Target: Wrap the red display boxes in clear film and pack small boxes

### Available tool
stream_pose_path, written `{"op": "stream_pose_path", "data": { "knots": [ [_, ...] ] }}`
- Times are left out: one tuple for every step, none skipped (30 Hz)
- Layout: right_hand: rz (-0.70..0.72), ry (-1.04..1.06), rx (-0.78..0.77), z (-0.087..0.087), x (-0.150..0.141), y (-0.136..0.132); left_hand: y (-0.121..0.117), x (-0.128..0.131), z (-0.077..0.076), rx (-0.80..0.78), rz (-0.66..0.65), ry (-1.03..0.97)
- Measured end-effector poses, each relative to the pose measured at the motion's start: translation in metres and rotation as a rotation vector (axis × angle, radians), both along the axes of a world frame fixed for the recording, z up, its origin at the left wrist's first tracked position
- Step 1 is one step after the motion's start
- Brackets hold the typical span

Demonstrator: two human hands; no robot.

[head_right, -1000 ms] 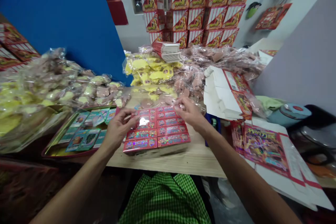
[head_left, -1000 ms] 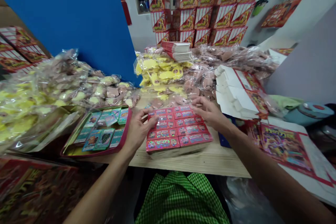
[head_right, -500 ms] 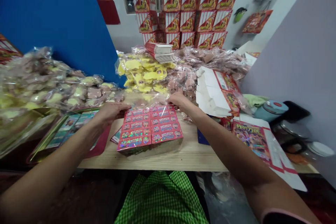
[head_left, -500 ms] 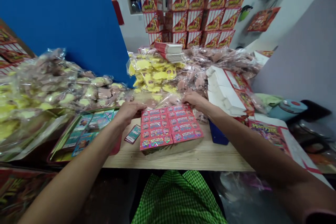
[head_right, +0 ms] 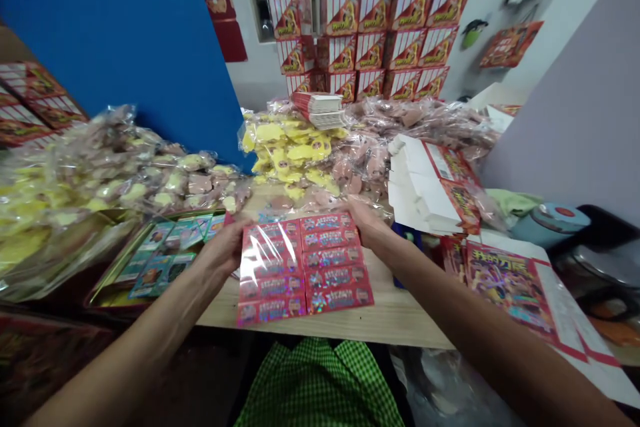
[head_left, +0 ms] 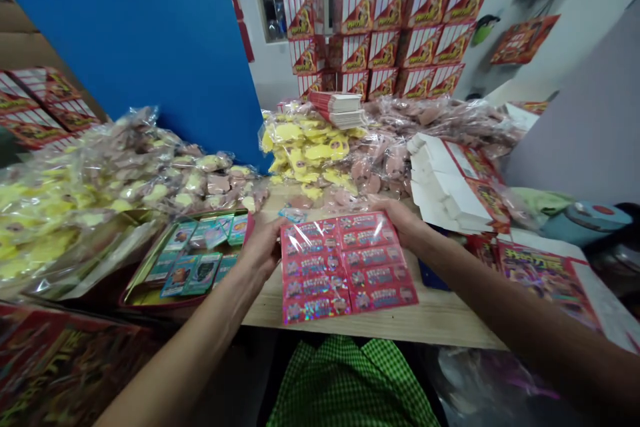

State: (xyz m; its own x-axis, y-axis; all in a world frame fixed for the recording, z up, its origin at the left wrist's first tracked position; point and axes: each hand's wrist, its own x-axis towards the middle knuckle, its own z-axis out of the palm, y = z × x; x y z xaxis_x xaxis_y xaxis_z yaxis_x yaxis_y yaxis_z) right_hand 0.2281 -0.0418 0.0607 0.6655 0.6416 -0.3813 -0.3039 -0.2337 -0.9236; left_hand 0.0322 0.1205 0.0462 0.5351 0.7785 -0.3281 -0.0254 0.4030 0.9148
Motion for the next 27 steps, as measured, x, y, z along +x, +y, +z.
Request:
{"op": "stream_pose_path", "data": {
  "knots": [
    [-0.014, -0.034, 0.037, 0.001, -0.005, -0.01, -0.006, -0.006, 0.002, 0.026, 0.005, -0.027],
    [-0.022, -0.098, 0.09, 0.001, -0.011, -0.02, -0.012, -0.013, 0.002, 0.075, 0.015, -0.062],
    [-0.02, -0.197, 0.156, -0.001, -0.017, -0.031, -0.017, -0.02, 0.001, 0.15, 0.03, -0.103],
    [-0.013, -0.331, 0.227, -0.005, -0.024, -0.042, -0.022, -0.026, -0.003, 0.243, 0.046, -0.144],
    [0.0, -0.483, 0.29, -0.01, -0.033, -0.052, -0.026, -0.033, -0.009, 0.348, 0.057, -0.178],
    [0.019, -0.63, 0.336, -0.017, -0.041, -0.062, -0.029, -0.039, -0.016, 0.453, 0.057, -0.2],
    [0.039, -0.749, 0.355, -0.025, -0.049, -0.072, -0.032, -0.045, -0.024, 0.545, 0.046, -0.211],
    [0.055, -0.821, 0.347, -0.033, -0.057, -0.08, -0.034, -0.051, -0.033, 0.614, 0.028, -0.21],
    [0.069, -0.861, 0.324, -0.04, -0.064, -0.087, -0.036, -0.056, -0.04, 0.658, 0.015, -0.203],
    [0.08, -0.881, 0.292, -0.047, -0.069, -0.092, -0.037, -0.061, -0.046, 0.693, 0.008, -0.191],
    [0.088, -0.887, 0.264, -0.052, -0.072, -0.096, -0.038, -0.065, -0.05, 0.724, 0.009, -0.173],
    [0.092, -0.881, 0.251, -0.056, -0.073, -0.099, -0.038, -0.067, -0.052, 0.744, 0.012, -0.149],
    [0.101, -0.863, 0.25, -0.059, -0.071, -0.1, -0.039, -0.068, -0.052, 0.751, 0.02, -0.12],
    [0.117, -0.831, 0.26, -0.06, -0.068, -0.1, -0.038, -0.068, -0.051, 0.743, 0.027, -0.091],
    [0.134, -0.786, 0.276, -0.06, -0.062, -0.099, -0.038, -0.067, -0.049, 0.723, 0.038, -0.067],
    [0.152, -0.735, 0.288, -0.059, -0.056, -0.097, -0.038, -0.065, -0.047, 0.697, 0.051, -0.052],
    [0.168, -0.698, 0.277, -0.056, -0.05, -0.095, -0.038, -0.063, -0.045, 0.668, 0.068, -0.046],
    [0.176, -0.702, 0.232, -0.051, -0.045, -0.092, -0.038, -0.061, -0.044, 0.64, 0.085, -0.046],
    [0.165, -0.764, 0.163, -0.044, -0.041, -0.088, -0.038, -0.059, -0.043, 0.616, 0.099, -0.05],
    [0.149, -0.884, 0.086, -0.035, -0.041, -0.084, -0.038, -0.058, -0.042, 0.598, 0.107, -0.056],
    [0.144, -1.046, 0.016, -0.025, -0.045, -0.077, -0.039, -0.057, -0.042, 0.587, 0.112, -0.065],
    [0.158, -1.223, -0.028, -0.014, -0.051, -0.07, -0.04, -0.057, -0.042, 0.584, 0.115, -0.075],
    [0.19, -1.39, -0.039, -0.004, -0.061, -0.06, -0.04, -0.057, -0.043, 0.589, 0.12, -0.085],
    [0.256, -1.508, -0.02, 0.006, -0.074, -0.048, -0.041, -0.057, -0.043, 0.597, 0.126, -0.094],
    [0.325, -1.58, 0.008, 0.013, -0.087, -0.035, -0.042, -0.057, -0.044, 0.605, 0.131, -0.106],
    [0.389, -1.624, 0.008, 0.018, -0.1, -0.022, -0.043, -0.057, -0.045, 0.609, 0.133, -0.125],
    [0.442, -1.66, -0.011, 0.02, -0.111, -0.009, -0.043, -0.057, -0.045, 0.61, 0.132, -0.151]
  ]
}}
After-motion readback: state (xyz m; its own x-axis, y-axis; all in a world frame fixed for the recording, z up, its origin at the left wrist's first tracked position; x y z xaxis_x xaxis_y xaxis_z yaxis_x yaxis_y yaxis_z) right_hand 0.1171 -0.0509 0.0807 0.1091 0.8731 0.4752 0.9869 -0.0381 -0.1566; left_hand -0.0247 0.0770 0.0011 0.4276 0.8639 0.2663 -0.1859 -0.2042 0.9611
